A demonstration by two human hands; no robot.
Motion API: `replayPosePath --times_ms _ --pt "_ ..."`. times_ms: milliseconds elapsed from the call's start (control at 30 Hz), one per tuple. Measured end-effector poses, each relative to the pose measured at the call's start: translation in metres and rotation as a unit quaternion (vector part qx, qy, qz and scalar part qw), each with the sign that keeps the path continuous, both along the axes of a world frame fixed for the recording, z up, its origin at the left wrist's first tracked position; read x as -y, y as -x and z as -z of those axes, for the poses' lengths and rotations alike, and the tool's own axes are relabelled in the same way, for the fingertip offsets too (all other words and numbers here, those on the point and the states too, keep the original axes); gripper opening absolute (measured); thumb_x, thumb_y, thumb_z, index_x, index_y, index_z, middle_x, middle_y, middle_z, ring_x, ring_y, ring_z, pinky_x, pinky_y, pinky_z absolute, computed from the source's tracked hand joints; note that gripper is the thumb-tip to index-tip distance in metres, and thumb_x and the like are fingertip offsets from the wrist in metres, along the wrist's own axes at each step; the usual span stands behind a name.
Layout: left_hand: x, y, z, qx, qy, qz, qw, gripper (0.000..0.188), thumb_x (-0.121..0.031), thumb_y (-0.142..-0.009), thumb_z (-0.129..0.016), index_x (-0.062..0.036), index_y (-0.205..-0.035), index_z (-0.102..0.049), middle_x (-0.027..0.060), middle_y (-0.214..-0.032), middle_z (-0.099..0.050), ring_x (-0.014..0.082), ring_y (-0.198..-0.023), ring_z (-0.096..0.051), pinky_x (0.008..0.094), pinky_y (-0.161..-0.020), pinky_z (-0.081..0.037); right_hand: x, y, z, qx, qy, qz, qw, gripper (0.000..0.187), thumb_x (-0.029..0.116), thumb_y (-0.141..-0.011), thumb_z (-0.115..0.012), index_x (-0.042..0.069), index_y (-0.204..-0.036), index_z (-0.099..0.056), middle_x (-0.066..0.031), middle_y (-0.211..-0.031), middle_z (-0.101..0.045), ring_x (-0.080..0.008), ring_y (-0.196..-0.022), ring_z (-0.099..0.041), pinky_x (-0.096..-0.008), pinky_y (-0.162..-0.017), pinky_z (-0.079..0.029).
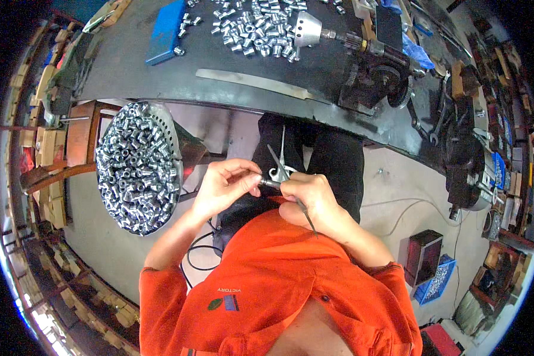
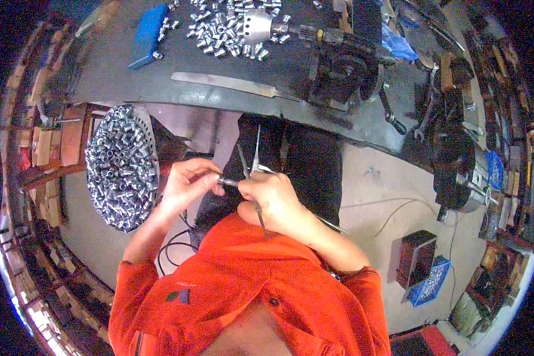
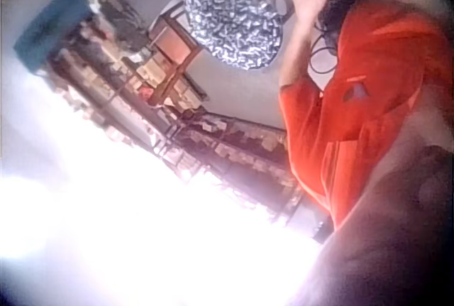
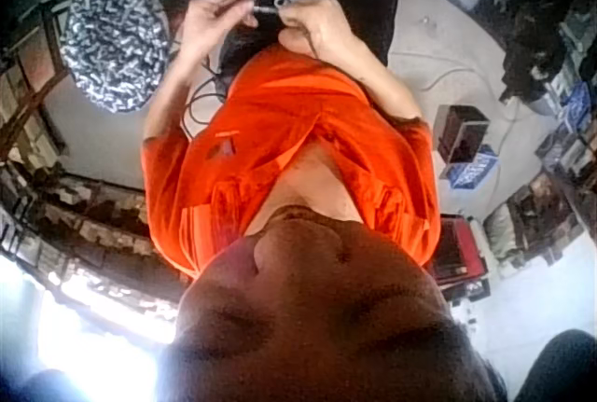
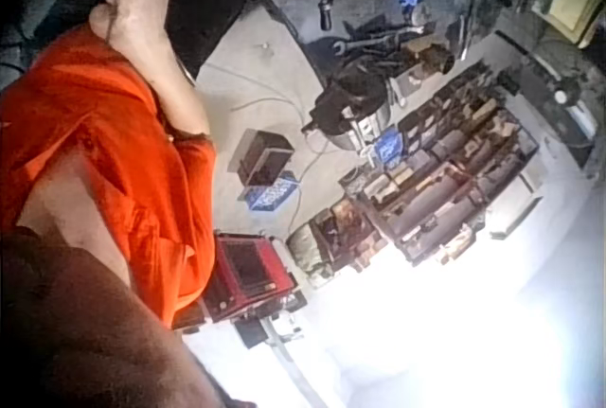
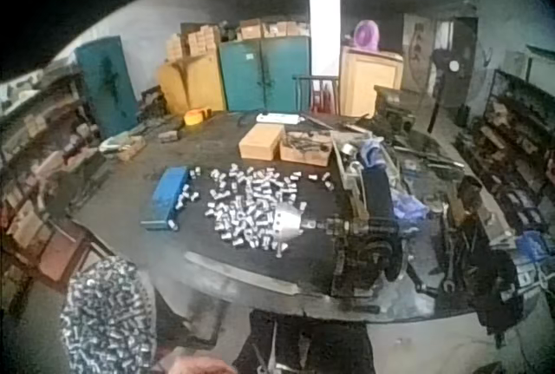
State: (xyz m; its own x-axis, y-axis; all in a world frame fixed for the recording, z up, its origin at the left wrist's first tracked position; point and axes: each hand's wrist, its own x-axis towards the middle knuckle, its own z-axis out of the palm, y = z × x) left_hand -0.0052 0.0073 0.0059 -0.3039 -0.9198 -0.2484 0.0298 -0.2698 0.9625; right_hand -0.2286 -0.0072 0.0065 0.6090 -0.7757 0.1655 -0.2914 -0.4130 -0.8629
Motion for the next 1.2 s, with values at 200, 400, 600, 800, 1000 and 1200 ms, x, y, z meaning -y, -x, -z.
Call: replayPosePath --times_ms 200,400,600,800,1000,1200 --pt "0.004 0.002 -0.004 -0.006 0.029 0.032 0.999 0.016 -0.002 -0.086 -0.064 0.0036 -0.101 -0.059 0.0051 -0.093 -0.063 0.0107 -0.084 -0.062 0.0241 -0.076 -0.050 0.001 0.002 0.001 0.050 -0.026 0.003 0.998 0.020 0.008 -0.060 -0.066 0.004 -0.063 -0.046 -0.0129 -0.059 -0.046 -0.0315 -0.051 -0.050 -0.0391 -0.047 -0.038" --pt "0.019 -0.008 0.004 0.238 0.224 -0.015 0.945 0.020 0.005 -0.073 -0.064 -0.0011 -0.091 -0.060 0.0040 -0.083 -0.059 0.0126 -0.068 -0.057 0.0253 -0.065 -0.048 -0.003 0.022 -0.011 0.047 -0.046 0.023 0.998 0.026 0.006 -0.061 -0.066 0.005 -0.062 -0.039 -0.0094 -0.058 -0.040 -0.0279 -0.048 -0.044 -0.0364 -0.045 -0.031" --pt "0.023 -0.010 0.008 0.415 0.333 -0.055 0.845 0.021 -0.002 -0.064 -0.066 -0.0040 -0.084 -0.061 0.0069 -0.073 -0.053 0.0189 -0.057 -0.055 0.0294 -0.052 -0.044 -0.012 0.023 -0.033 0.103 -0.009 -0.109 0.989 0.034 0.022 -0.071 -0.066 0.005 -0.064 -0.037 -0.0086 -0.062 -0.036 -0.0281 -0.052 -0.041 -0.0374 -0.046 -0.029" --pt "0.024 -0.015 0.019 0.413 0.365 -0.061 0.832 0.023 -0.002 -0.061 -0.065 -0.0042 -0.083 -0.060 0.0081 -0.071 -0.052 0.0227 -0.057 -0.056 0.0324 -0.051 -0.044 -0.015 0.020 -0.036 0.107 -0.018 -0.096 0.989 0.030 0.017 -0.069 -0.064 0.005 -0.065 -0.037 -0.0085 -0.063 -0.035 -0.0283 -0.053 -0.040 -0.0377 -0.047 -0.029" --pt "0.025 -0.013 0.020 0.417 0.342 -0.015 0.842 0.025 -0.009 -0.058 -0.070 -0.0078 -0.081 -0.060 0.0075 -0.073 -0.051 0.0288 -0.061 -0.058 0.0378 -0.052 -0.046 -0.007 0.009 -0.023 0.119 -0.064 -0.098 0.986 0.028 0.012 -0.066 -0.062 0.004 -0.063 -0.035 -0.0093 -0.059 -0.037 -0.0276 -0.051 -0.042 -0.0373 -0.047 -0.030" --pt "0.029 0.005 0.019 0.394 0.386 0.019 0.834 0.029 -0.009 -0.057 -0.071 -0.0093 -0.083 -0.059 0.0066 -0.072 -0.049 0.0276 -0.059 -0.057 0.0377 -0.051 -0.046 0.008 -0.008 -0.002 0.074 -0.006 -0.074 0.994 0.026 0.010 -0.063 -0.064 0.005 -0.063 -0.039 -0.0099 -0.058 -0.041 -0.0303 -0.054 -0.049 -0.0390 -0.048 -0.036"
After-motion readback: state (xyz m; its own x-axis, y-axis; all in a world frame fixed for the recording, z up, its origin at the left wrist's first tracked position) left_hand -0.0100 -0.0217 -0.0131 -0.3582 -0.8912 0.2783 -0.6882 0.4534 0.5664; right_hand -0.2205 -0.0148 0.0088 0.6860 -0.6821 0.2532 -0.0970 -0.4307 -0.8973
